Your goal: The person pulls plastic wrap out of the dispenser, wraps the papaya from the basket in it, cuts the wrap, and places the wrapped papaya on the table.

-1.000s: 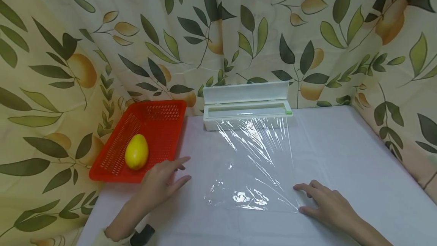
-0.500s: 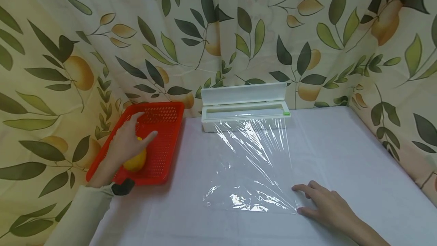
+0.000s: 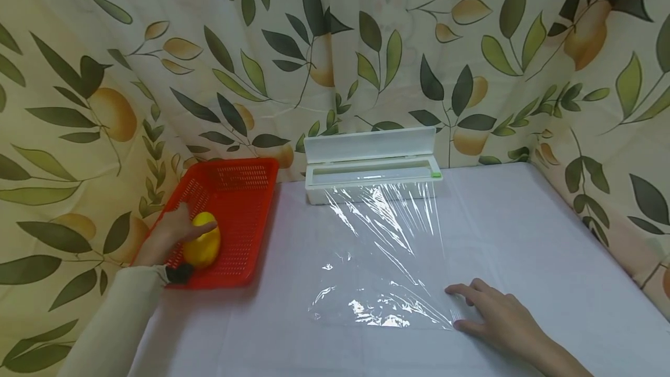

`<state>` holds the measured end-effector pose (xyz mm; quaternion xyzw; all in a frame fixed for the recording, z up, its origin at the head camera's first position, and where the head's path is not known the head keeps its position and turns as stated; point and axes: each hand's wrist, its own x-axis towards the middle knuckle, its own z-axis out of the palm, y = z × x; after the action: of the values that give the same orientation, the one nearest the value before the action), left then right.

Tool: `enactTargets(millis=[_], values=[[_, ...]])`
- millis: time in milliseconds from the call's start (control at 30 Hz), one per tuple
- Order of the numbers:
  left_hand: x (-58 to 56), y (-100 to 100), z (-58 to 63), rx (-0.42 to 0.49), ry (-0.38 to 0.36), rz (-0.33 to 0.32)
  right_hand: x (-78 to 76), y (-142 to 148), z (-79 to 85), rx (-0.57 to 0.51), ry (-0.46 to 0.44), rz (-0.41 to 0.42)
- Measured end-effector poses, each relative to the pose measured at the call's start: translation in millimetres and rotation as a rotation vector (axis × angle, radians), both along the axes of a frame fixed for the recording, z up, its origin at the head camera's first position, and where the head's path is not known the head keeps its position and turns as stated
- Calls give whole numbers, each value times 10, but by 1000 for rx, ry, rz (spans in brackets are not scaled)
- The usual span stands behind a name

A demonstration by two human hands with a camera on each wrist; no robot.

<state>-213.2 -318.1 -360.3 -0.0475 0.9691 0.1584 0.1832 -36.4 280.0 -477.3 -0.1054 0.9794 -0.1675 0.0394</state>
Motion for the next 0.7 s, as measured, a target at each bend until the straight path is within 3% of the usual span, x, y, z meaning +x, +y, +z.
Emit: enactTargets(millis=[333, 533, 700], values=[[-27, -130, -94, 50, -140, -28, -14, -15, 1, 13, -14, -8], [-71, -104, -141, 124, -185, 11, -9, -13, 2, 4, -3, 0], [-111, -83, -151, 108, -191, 2, -3, -13, 10, 0, 0, -4]])
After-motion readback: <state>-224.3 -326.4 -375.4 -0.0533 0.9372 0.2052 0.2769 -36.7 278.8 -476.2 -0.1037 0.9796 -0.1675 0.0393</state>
